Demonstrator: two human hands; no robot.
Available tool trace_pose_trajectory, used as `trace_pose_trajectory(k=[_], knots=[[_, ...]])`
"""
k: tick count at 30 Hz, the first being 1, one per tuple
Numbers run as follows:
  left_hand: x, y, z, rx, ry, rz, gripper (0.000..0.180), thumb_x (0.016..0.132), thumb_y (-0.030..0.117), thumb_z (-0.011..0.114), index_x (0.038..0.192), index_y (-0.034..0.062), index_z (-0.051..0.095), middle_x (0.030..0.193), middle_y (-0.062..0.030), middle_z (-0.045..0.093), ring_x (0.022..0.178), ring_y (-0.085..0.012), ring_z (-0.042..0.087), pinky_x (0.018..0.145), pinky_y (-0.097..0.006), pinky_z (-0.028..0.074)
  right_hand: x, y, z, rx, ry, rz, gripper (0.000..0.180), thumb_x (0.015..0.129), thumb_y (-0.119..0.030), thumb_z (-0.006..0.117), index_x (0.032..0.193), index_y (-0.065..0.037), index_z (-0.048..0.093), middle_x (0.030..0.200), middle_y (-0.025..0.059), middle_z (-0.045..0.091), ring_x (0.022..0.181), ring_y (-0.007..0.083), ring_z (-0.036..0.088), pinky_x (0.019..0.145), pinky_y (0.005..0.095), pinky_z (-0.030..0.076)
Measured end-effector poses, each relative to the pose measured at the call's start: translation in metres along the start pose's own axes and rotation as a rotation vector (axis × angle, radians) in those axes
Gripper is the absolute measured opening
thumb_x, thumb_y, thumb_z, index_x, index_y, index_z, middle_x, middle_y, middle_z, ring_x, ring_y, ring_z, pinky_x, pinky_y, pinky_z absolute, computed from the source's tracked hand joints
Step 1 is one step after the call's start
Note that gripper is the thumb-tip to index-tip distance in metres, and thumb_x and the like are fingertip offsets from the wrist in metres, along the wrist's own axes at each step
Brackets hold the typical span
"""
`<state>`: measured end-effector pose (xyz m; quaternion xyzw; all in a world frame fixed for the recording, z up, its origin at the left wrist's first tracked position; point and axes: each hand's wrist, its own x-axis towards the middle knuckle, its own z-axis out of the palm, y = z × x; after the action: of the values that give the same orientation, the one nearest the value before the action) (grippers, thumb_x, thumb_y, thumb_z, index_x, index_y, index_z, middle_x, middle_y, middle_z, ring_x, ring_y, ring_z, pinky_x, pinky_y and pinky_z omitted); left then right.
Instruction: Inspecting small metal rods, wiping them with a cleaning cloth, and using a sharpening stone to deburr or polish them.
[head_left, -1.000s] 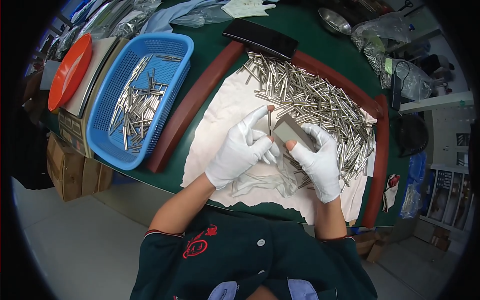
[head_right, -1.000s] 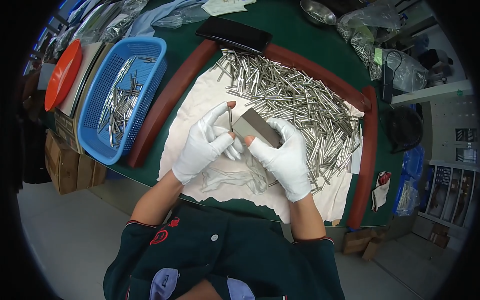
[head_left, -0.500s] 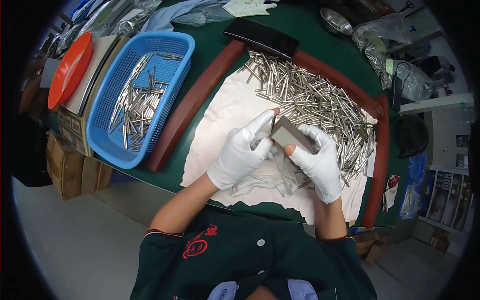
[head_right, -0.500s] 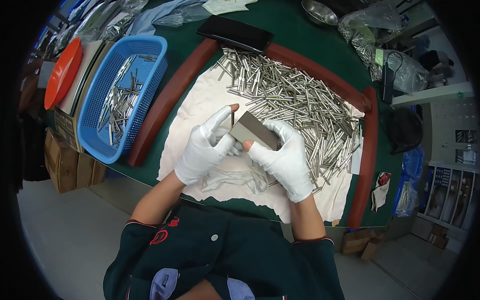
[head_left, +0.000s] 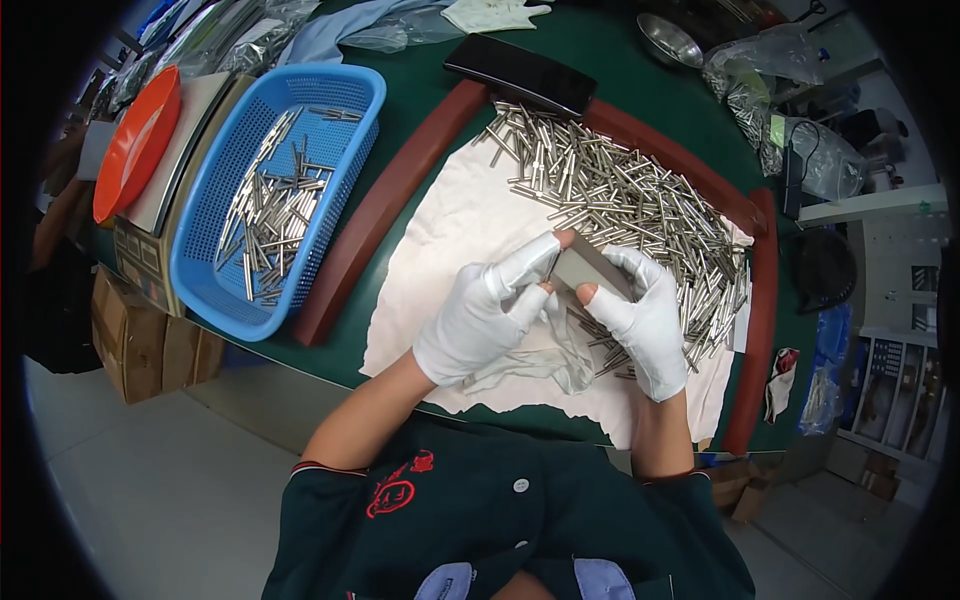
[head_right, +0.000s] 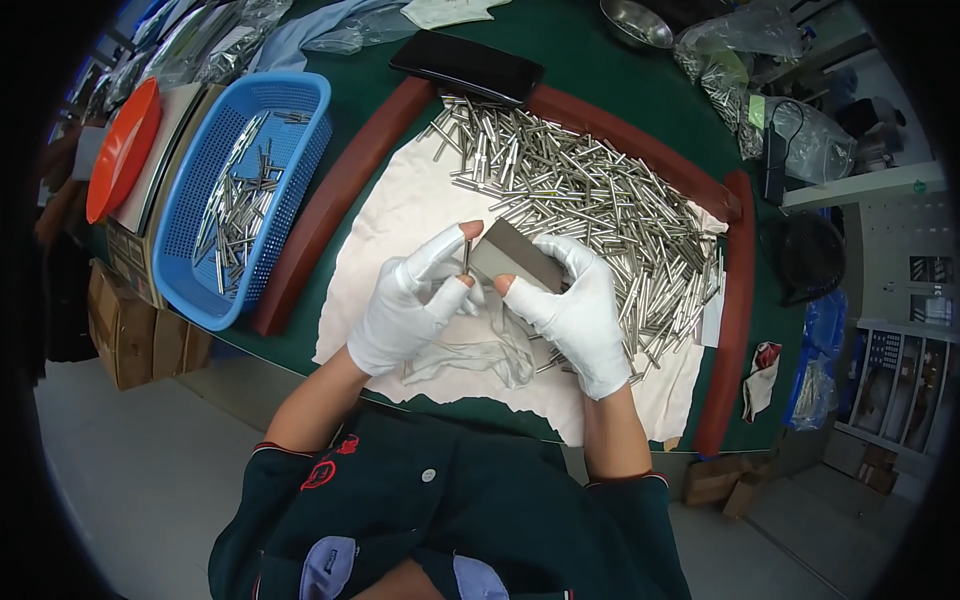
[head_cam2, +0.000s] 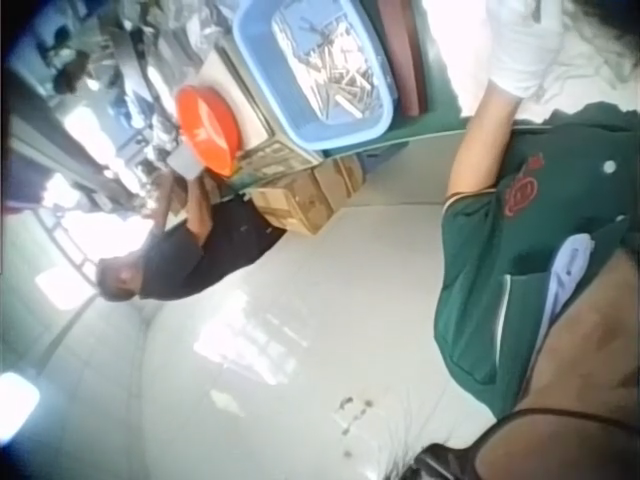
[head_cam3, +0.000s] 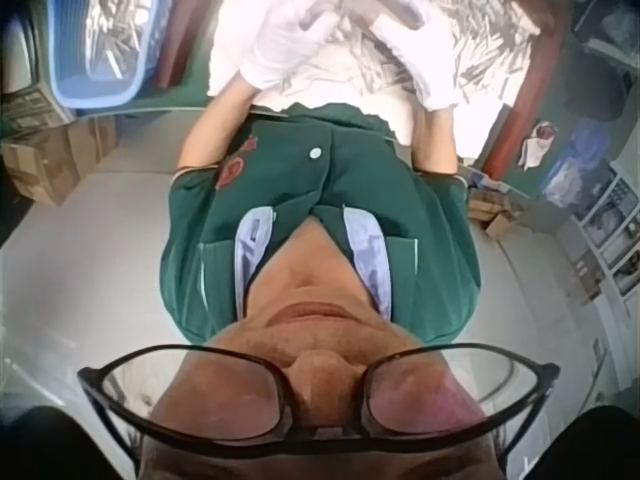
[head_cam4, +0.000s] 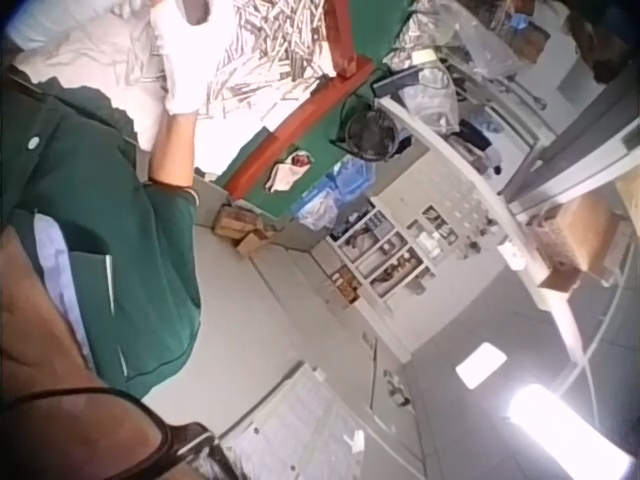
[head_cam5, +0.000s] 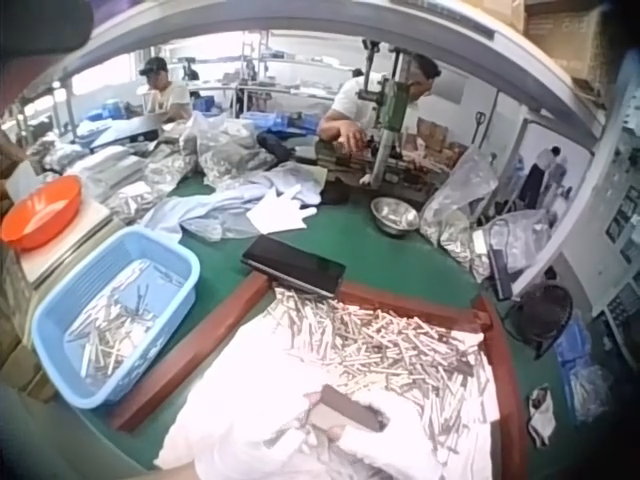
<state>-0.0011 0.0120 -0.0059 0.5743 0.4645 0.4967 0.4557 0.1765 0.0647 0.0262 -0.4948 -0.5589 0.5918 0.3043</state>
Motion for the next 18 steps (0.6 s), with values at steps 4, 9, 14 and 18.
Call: trace_pose_trajectory(k=[4, 9, 14, 18], knots=[[0.003, 0.012, -0.005, -0.339, 0.029, -0.223, 0.054, 0.089, -0.003, 0.048, 0.141, 0.006, 0.038, 0.079, -0.0082, 0.067, 0.069, -0.0111, 0.062, 0.064, -0.025, 0.052, 0.003, -0.005, -0.009, 0.198, 0.04, -0.032, 0.046, 0.074, -0.008, 0.077, 0.114, 0.003, 0.058, 0.102, 0.0058, 0.064, 0.092, 0.0103, 0.059, 0.082, 0.024, 0.047], [0.004, 0.017, -0.008, -0.425, 0.006, -0.31, 0.057, 0.09, -0.002, 0.046, 0.144, 0.0059, 0.031, 0.077, -0.0091, 0.065, 0.071, -0.0114, 0.063, 0.065, -0.024, 0.051, 0.005, 0.003, -0.023, 0.41, -0.075, -0.109, 0.074, 0.07, -0.026, 0.083, 0.128, 0.004, 0.048, 0.12, 0.009, 0.056, 0.111, 0.016, 0.052, 0.097, 0.0293, 0.039], [0.004, 0.015, -0.009, -0.478, -0.001, -0.33, 0.058, 0.089, -0.003, 0.046, 0.145, 0.0056, 0.03, 0.076, -0.0099, 0.066, 0.07, -0.0117, 0.063, 0.065, -0.024, 0.051, 0.008, 0.009, -0.023, 0.502, -0.186, -0.036, 0.088, 0.066, -0.043, 0.083, 0.13, 0.005, 0.046, 0.12, 0.0081, 0.056, 0.11, 0.0152, 0.052, 0.098, 0.0287, 0.038], [0.006, 0.012, -0.013, -0.529, -0.013, -0.3, 0.059, 0.089, -0.001, 0.047, 0.145, 0.0046, 0.028, 0.076, -0.0122, 0.066, 0.068, -0.0137, 0.064, 0.064, -0.025, 0.052, 0.006, 0.001, -0.014, 0.53, -0.192, -0.003, 0.089, 0.068, -0.045, 0.082, 0.132, 0.004, 0.044, 0.119, 0.0077, 0.056, 0.11, 0.0146, 0.052, 0.096, 0.0281, 0.039]])
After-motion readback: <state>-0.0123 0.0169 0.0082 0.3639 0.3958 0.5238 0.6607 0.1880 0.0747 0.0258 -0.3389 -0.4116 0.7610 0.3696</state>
